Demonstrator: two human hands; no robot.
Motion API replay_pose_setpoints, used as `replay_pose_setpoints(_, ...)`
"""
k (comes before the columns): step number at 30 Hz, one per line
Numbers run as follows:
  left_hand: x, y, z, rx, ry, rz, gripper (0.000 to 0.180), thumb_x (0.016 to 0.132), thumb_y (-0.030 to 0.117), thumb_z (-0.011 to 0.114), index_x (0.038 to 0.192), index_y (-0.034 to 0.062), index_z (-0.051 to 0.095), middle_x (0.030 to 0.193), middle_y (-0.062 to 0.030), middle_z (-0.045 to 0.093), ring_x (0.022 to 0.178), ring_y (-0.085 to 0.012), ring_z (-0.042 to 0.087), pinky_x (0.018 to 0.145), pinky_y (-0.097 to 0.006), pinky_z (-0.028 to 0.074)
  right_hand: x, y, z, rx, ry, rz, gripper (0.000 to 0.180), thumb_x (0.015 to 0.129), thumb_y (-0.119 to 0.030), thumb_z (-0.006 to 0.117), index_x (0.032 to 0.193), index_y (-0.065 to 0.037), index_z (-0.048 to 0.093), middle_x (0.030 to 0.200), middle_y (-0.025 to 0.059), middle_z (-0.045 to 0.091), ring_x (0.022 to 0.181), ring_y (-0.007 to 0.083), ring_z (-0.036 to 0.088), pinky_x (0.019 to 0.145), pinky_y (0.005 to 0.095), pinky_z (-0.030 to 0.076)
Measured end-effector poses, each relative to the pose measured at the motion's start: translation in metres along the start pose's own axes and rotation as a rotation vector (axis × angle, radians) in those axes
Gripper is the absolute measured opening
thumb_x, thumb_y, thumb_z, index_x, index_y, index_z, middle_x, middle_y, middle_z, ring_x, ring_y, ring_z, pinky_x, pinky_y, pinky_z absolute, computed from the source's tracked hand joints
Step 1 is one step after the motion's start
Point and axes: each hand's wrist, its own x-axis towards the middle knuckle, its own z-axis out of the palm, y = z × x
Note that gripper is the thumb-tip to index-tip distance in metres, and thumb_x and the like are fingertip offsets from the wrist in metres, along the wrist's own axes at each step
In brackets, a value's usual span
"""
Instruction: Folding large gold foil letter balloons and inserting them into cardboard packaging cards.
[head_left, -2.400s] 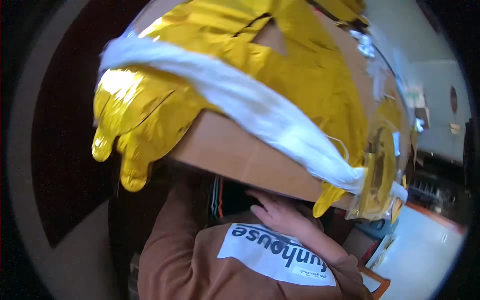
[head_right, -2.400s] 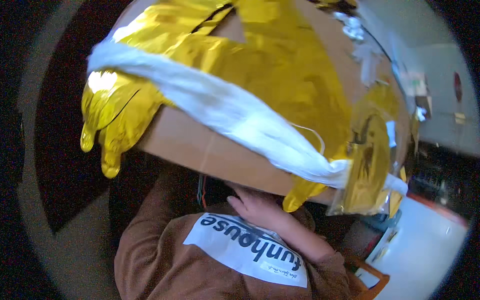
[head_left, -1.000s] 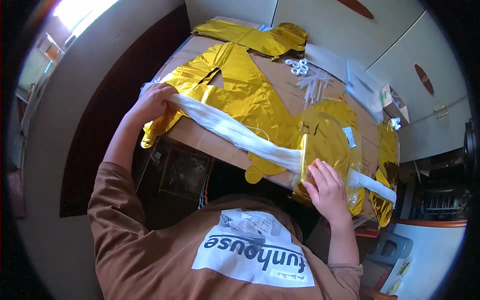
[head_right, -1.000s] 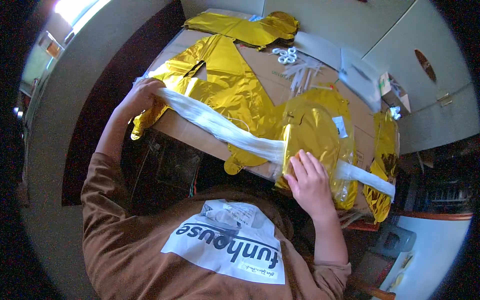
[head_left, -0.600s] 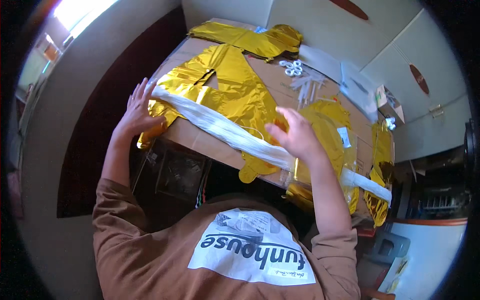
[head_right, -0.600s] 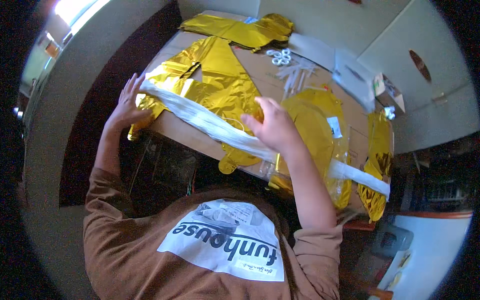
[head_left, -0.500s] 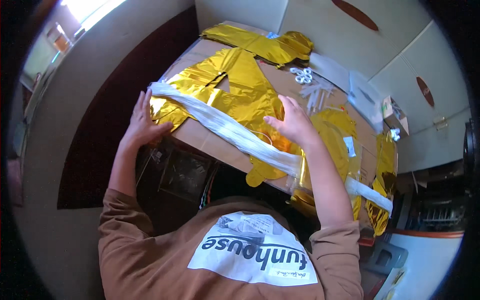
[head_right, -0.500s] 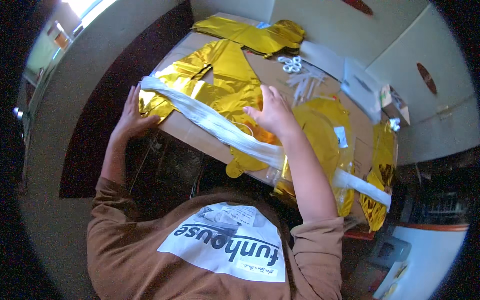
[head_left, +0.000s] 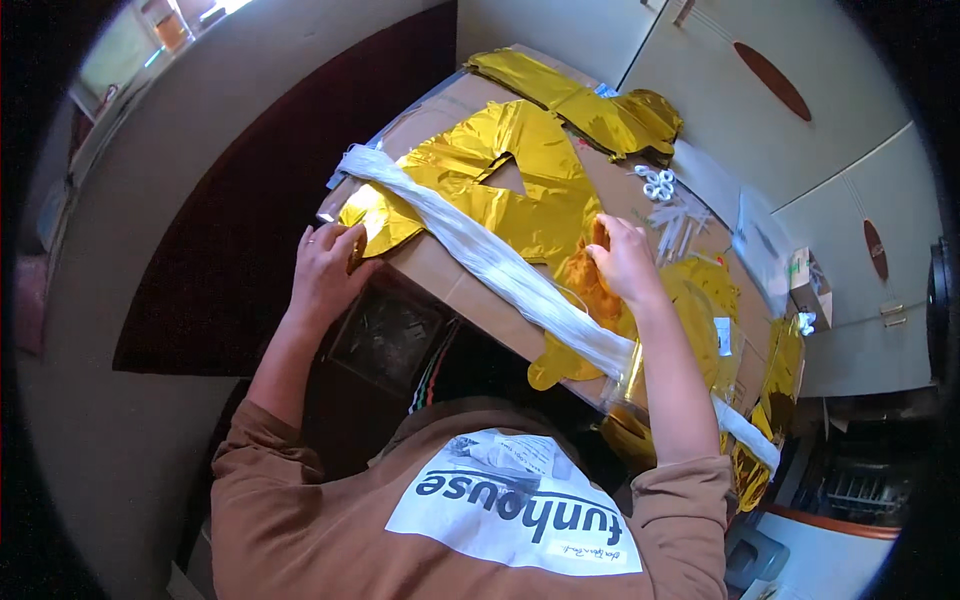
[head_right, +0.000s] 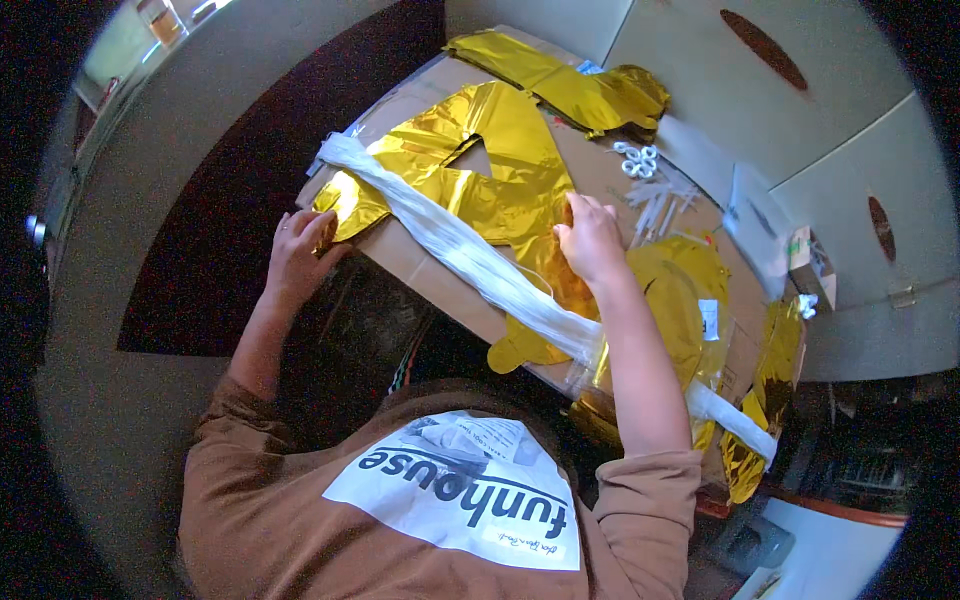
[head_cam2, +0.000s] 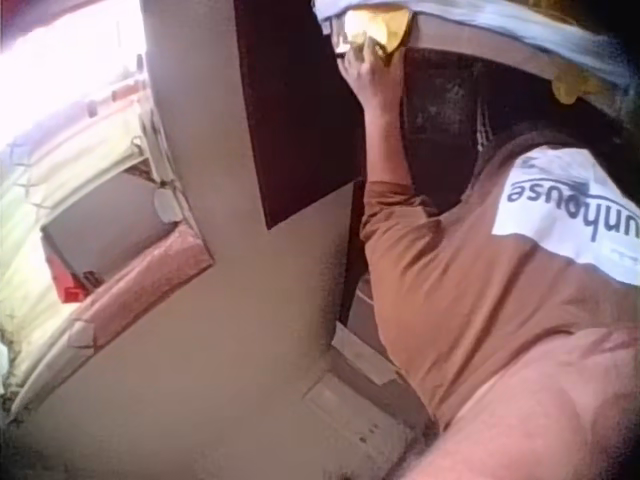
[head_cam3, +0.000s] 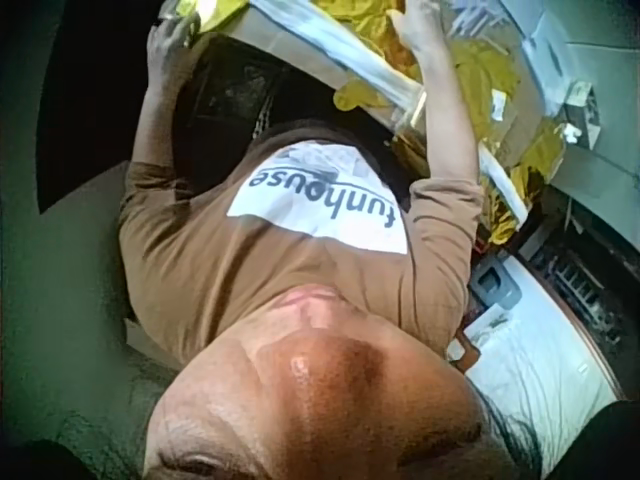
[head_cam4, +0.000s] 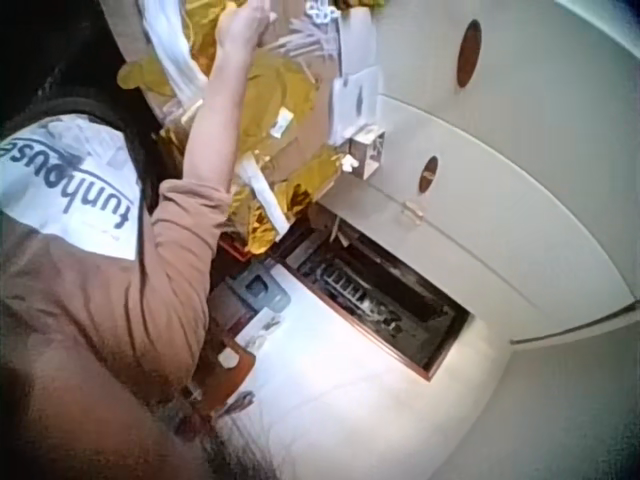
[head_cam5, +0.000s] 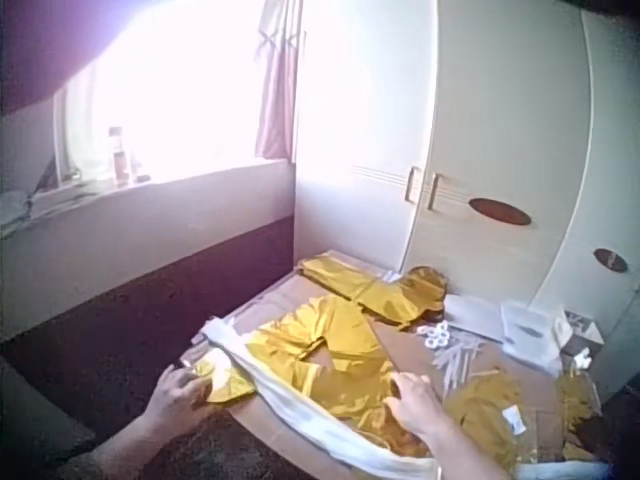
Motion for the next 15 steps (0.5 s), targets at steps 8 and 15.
replay_pose_setpoints(8,-0.015,-0.013,0.017,-0.165,0.271,-0.115,0.056,0.07,0.019,0.089,0.114,0.0042,0.058,0.126,-0.0178,0.051,0.118,-0.0364,0.054,0.101,-0.043,0.048,-0.017,-0.016,-0.004,0.014,-0.095,0.032,0.052,0.082,-0.019,0.076,0.126,0.005,0.061,0.131,0.0263,0.058,0.117,0.045,0.054,0.104,0.0459,0.045)
replay_pose_setpoints(15,-0.009,-0.004,0.02,-0.355,0.351,-0.17,0.085,0.07,0.015,0.09,0.141,0.0073,0.044,0.145,-0.0162,0.045,0.131,-0.0311,0.048,0.099,-0.04,0.05,-0.026,-0.026,-0.01,-0.026,-0.123,0.056,0.059,0.083,-0.026,0.076,0.129,0.006,0.059,0.14,0.0283,0.052,0.126,0.0446,0.049,0.109,0.0461,0.041)
